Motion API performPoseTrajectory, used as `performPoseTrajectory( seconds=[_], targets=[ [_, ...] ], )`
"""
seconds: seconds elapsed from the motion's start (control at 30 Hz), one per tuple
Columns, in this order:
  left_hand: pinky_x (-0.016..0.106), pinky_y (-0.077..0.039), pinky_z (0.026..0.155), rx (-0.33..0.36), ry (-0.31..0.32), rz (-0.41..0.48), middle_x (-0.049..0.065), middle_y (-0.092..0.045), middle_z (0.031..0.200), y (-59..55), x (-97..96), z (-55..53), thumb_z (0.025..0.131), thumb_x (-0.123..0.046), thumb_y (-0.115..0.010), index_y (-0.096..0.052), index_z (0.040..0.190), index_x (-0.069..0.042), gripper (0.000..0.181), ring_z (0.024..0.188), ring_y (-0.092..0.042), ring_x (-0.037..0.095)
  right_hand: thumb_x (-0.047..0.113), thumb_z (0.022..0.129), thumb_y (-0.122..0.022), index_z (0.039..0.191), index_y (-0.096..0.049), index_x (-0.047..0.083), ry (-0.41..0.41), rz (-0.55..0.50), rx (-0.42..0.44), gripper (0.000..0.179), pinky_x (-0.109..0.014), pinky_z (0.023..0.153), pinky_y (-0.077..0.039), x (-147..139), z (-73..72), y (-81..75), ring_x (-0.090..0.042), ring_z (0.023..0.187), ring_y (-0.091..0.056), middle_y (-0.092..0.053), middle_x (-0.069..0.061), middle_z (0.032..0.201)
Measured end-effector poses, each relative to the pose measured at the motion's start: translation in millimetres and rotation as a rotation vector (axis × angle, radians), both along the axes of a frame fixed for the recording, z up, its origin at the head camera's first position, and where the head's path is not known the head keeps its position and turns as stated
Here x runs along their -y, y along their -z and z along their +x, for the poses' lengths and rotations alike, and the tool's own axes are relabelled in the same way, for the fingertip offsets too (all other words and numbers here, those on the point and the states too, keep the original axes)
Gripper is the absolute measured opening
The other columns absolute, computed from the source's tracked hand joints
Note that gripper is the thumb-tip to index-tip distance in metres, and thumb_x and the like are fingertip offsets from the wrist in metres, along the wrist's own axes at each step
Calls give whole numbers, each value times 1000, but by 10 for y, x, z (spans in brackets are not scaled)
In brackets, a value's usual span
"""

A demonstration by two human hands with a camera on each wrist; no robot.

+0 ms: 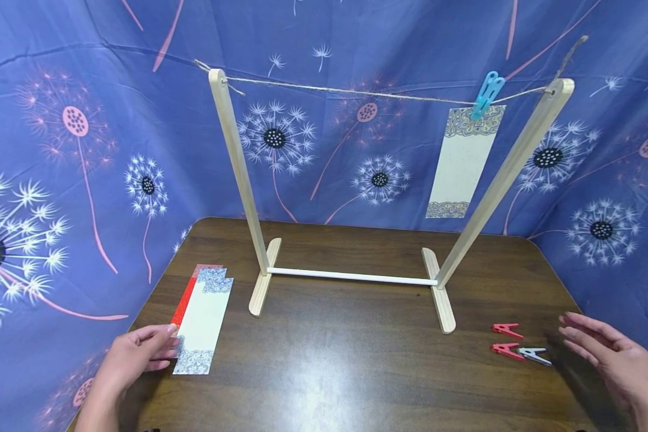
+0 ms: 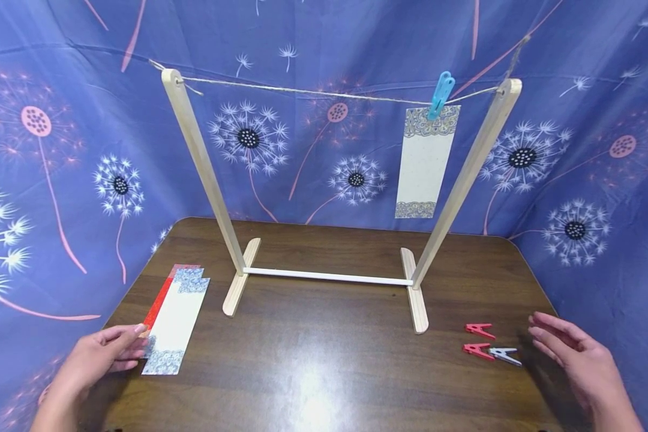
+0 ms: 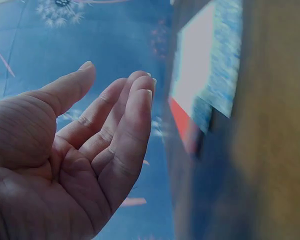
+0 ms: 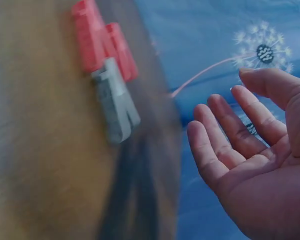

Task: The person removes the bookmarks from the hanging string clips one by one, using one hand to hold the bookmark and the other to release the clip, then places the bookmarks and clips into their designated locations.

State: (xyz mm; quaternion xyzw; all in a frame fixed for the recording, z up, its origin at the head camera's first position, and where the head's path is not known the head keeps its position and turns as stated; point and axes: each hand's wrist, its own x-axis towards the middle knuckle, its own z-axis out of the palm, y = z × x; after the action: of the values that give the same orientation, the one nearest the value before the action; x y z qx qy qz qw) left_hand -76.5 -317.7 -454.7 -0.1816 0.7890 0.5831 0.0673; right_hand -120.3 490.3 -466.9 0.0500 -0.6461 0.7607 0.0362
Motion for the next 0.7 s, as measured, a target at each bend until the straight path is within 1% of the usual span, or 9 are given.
performPoseTrajectory(
  seconds=[0.1,0.2,0.33,0.43,0.53,0.6,0.7],
  targets=[
    [39,-60,71,-35,22,10,16,-70,101,-83,-52,-98,93,-39,-63,-55,126,8,59,86,-70,25,-10,95,-48,135,-51,-1,-10,-5,-37,41,-22,84,-53,60,-103,-196,-12,104,-64,-65,-1,120],
    [40,-60,71,-76,54,24,17,-69,103,-152,-121,-190,93,-39,-62,-56,125,7,57,88,-69,27,-9,95,-50,136,-48,0,3,63,-73,42,-19,85,-51,131,-225,-385,-8,105,-63,-64,0,121],
    [40,-60,72,-114,94,36,18,-68,106,-229,-221,-284,93,-41,-61,-57,125,5,55,91,-69,30,-8,95,-51,138,-45,-3,16,88,-120,44,-17,85,-51,249,-377,-632,-7,105,-63,-63,-1,122],
    [41,-59,73,-144,117,40,19,-68,106,-271,-291,-334,94,-40,-60,-58,123,4,52,91,-68,30,-9,95,-50,139,-43,-4,10,98,-162,45,-15,85,-51,334,-469,-805,-7,105,-63,-63,-2,122],
    [41,-59,73,-178,135,41,19,-68,105,-292,-341,-373,95,-38,-60,-59,120,3,49,90,-69,29,-9,95,-48,140,-41,-5,-9,141,-218,45,-12,86,-49,398,-548,-947,-5,108,-61,-60,-2,124],
    [40,-59,72,-189,141,32,17,-69,104,-311,-369,-397,94,-39,-60,-60,119,3,49,89,-69,27,-10,95,-47,140,-40,-6,-22,158,-250,45,-12,87,-48,432,-595,-1039,-6,110,-59,-59,-4,126],
    [39,-60,72,-197,153,25,15,-69,105,-338,-407,-438,94,-40,-61,-60,121,2,51,90,-69,24,-11,95,-48,140,-40,-5,-25,174,-270,46,-11,87,-48,486,-660,-1175,-6,112,-58,-59,-4,126]
  ],
)
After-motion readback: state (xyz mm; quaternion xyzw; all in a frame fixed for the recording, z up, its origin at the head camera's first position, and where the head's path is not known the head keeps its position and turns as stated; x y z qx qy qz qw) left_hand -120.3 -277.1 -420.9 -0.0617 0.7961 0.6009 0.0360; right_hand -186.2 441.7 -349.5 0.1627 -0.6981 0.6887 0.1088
